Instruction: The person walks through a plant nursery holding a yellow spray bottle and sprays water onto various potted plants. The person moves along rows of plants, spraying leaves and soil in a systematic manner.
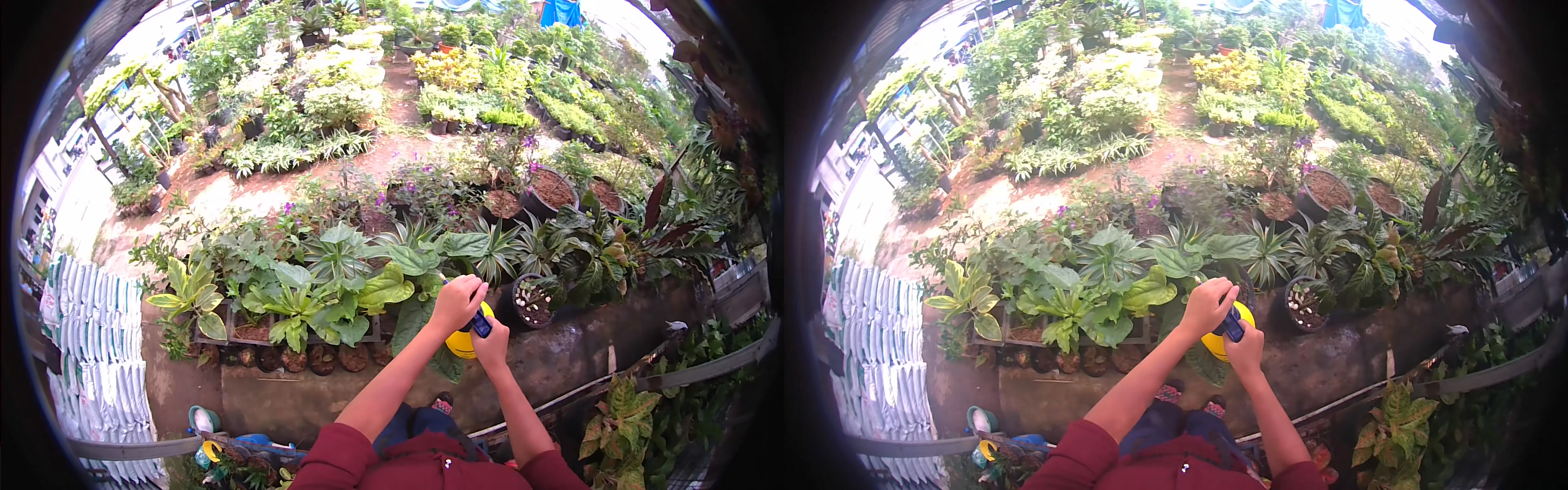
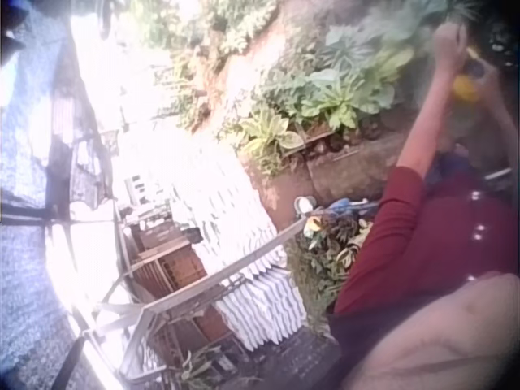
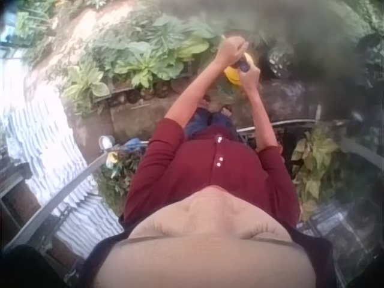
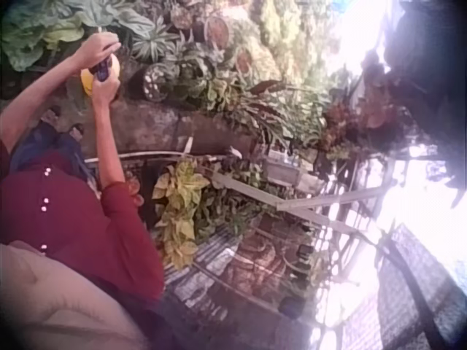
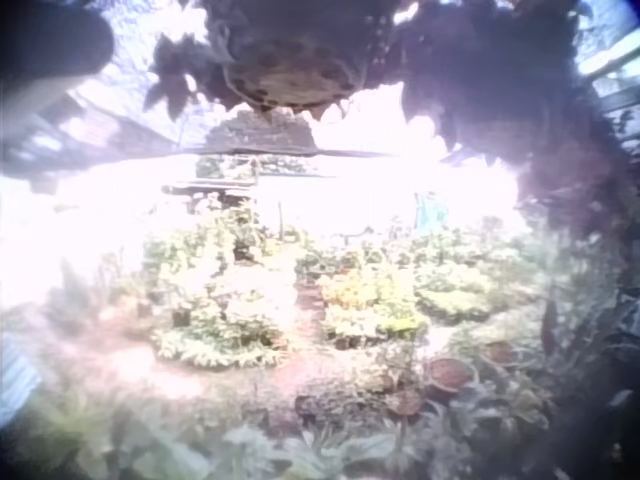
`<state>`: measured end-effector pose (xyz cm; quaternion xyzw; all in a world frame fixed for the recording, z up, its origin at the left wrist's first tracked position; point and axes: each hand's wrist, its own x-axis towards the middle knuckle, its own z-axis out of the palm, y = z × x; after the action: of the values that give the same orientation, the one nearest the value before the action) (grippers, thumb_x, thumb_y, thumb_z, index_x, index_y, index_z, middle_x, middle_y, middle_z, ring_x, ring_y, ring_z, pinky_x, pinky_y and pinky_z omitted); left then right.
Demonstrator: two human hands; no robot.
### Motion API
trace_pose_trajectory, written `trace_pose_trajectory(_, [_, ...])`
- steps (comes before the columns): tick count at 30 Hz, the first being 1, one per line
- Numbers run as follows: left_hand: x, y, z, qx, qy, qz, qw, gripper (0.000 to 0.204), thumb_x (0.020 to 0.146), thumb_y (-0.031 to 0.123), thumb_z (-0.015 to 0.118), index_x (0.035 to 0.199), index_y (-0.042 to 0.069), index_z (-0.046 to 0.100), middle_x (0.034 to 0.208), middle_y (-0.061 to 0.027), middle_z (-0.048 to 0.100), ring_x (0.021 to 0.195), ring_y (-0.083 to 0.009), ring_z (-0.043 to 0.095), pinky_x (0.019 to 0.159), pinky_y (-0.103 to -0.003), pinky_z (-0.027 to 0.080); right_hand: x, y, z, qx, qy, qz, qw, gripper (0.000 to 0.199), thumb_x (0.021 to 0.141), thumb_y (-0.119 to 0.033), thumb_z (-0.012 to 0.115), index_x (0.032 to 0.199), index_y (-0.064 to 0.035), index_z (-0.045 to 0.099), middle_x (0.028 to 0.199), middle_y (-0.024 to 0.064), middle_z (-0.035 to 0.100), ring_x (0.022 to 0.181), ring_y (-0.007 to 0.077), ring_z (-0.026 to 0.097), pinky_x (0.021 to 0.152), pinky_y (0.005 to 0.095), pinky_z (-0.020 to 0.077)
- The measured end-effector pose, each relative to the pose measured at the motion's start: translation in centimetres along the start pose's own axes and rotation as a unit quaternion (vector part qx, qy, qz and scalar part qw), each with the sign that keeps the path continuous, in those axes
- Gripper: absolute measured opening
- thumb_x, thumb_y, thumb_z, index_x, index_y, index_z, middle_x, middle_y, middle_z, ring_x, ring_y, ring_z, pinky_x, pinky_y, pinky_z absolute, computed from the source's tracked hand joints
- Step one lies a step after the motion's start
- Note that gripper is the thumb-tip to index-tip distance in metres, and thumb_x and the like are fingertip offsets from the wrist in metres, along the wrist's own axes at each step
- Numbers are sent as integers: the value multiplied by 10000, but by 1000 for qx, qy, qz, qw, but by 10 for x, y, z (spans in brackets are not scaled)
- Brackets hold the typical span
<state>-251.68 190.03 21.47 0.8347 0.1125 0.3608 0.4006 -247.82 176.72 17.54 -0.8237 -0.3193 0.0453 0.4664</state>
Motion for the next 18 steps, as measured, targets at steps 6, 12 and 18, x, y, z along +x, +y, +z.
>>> trace_pose_trajectory(6, [-33,-24,-3,-3,29,-37,999,262,867,206,519,692,11,513,678,-139,519,658,-328,531,590,-425,416,-9,3,3,-51,-62,-51,996,177,624,-117,661,750,2,622,626,195,587,613,363,596,580,407,471])
trace_pose_trajectory(12, [-40,-34,-6,-22,15,-93,995,287,885,206,496,674,12,500,656,-154,502,650,-345,522,586,-433,406,-11,-1,8,-67,-56,-56,995,146,621,-85,639,713,21,598,607,198,570,603,364,592,557,389,466])
trace_pose_trajectory(18, [-15,-16,-13,-8,42,-23,999,260,874,174,503,677,4,500,674,-144,508,661,-331,519,594,-418,407,-3,-8,8,-56,-5,-73,996,154,615,-80,660,711,9,580,607,205,565,597,374,585,551,400,462])
